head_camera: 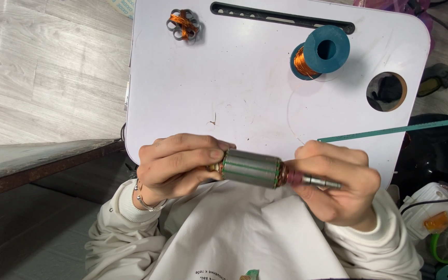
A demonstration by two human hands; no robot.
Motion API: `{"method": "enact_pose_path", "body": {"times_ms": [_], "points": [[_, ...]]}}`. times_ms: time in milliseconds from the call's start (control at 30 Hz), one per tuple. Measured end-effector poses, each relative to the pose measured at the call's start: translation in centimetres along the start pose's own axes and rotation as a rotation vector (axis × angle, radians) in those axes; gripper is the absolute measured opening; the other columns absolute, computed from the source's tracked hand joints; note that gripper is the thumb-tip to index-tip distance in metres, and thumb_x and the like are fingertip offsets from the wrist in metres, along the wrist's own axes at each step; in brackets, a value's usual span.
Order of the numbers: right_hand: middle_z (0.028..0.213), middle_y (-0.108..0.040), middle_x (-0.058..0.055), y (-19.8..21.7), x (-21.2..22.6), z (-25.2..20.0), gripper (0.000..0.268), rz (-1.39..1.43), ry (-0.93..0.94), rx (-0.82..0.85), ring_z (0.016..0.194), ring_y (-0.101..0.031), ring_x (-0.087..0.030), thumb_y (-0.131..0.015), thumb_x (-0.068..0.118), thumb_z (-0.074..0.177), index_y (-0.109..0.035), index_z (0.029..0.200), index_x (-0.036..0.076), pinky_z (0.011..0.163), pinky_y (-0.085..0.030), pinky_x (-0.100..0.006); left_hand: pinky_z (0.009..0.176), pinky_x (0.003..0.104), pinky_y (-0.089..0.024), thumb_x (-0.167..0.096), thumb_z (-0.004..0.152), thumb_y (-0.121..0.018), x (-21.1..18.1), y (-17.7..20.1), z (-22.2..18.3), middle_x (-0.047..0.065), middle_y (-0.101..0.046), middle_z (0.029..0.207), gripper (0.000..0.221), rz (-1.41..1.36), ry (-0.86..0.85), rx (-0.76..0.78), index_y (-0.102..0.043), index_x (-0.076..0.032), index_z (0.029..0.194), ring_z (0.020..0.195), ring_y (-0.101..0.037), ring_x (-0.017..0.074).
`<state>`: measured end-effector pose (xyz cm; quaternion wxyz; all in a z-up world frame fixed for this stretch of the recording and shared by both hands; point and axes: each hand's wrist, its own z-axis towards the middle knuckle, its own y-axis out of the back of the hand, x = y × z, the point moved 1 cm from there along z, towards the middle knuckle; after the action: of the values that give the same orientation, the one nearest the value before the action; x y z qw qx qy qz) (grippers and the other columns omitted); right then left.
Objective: Manually winding copper wire onto a motor armature and using a small tool to secure the windings.
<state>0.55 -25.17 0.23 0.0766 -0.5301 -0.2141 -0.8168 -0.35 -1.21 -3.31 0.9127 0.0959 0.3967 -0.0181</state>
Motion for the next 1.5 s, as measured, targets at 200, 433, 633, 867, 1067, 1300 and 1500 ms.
{"method": "enact_pose_path", "body": {"times_ms": [200,433,633,867,1067,1300,1500], "points": [[0.072,-0.066,-0.017,-0.9,0.8,-1.2,0.008,-0.301,0.031,-0.092,0.049,-0.050,-0.020,-0.070,-0.004,0.083,-0.069,0.090,-0.008,0.047,-0.040,-0.026,0.070,0.027,-0.065,-0.007,0.093,-0.073,-0.2,0.3,-0.3,0.018,-0.071,0.096,0.016,0.364,-0.033,0.015,-0.067,0.001,0.106,0.083,-0.079,0.0272],[0.068,-0.060,-0.013,0.5,2.8,1.3,0.006,-0.454,0.178,0.108,0.050,-0.052,-0.020,-0.063,-0.009,0.088,-0.069,0.089,-0.011,0.045,-0.041,-0.030,0.069,0.025,-0.062,-0.007,0.097,-0.071,0.0,1.1,0.2,0.012,-0.071,0.099,0.013,0.434,-0.091,0.158,-0.070,-0.002,0.108,0.087,-0.079,0.0224],[0.063,-0.054,-0.009,2.1,4.6,2.7,0.008,-0.385,-0.089,0.204,0.047,-0.039,-0.015,-0.063,-0.004,0.088,-0.070,0.091,-0.006,0.045,-0.028,-0.027,0.069,0.027,-0.064,-0.009,0.098,-0.067,-0.3,0.9,1.2,0.013,-0.071,0.099,0.013,0.303,-0.070,0.227,-0.068,0.000,0.108,0.086,-0.078,0.0207],[0.060,-0.055,-0.010,3.5,3.1,4.0,0.003,-0.325,-0.115,0.248,0.046,-0.042,-0.014,-0.068,-0.008,0.086,-0.070,0.087,-0.007,0.045,-0.030,-0.024,0.073,0.029,-0.066,-0.012,0.097,-0.065,0.2,0.6,1.0,0.015,-0.071,0.099,0.017,0.115,-0.005,0.270,-0.067,0.003,0.105,0.083,-0.077,0.0238],[0.055,-0.044,-0.008,3.4,1.2,3.5,0.005,-0.204,-0.178,0.145,0.050,-0.032,-0.015,-0.068,-0.008,0.084,-0.069,0.088,-0.010,0.052,-0.024,-0.026,0.070,0.029,-0.066,-0.013,0.092,-0.068,0.5,0.5,0.5,0.019,-0.072,0.095,0.021,-0.001,0.066,0.168,-0.067,0.006,0.101,0.078,-0.076,0.0270],[0.056,-0.048,-0.005,1.5,-1.8,2.3,0.010,0.032,-0.239,0.077,0.049,-0.032,-0.010,-0.067,0.001,0.088,-0.071,0.094,-0.005,0.050,-0.020,-0.024,0.065,0.029,-0.061,-0.018,0.093,-0.068,1.2,-0.9,-0.8,0.021,-0.070,0.097,0.025,-0.118,0.178,0.004,-0.067,0.005,0.103,0.077,-0.072,0.0270],[0.052,-0.042,-0.003,-1.2,-2.3,0.9,0.010,-0.150,-0.067,-0.168,0.047,-0.033,-0.011,-0.069,0.000,0.086,-0.069,0.077,-0.005,0.044,-0.028,-0.025,0.065,0.030,-0.059,-0.007,0.088,-0.073,2.5,-1.6,-1.3,0.022,-0.070,0.093,0.021,-0.110,0.272,-0.286,-0.068,0.007,0.103,0.077,-0.068,0.0253]]}}
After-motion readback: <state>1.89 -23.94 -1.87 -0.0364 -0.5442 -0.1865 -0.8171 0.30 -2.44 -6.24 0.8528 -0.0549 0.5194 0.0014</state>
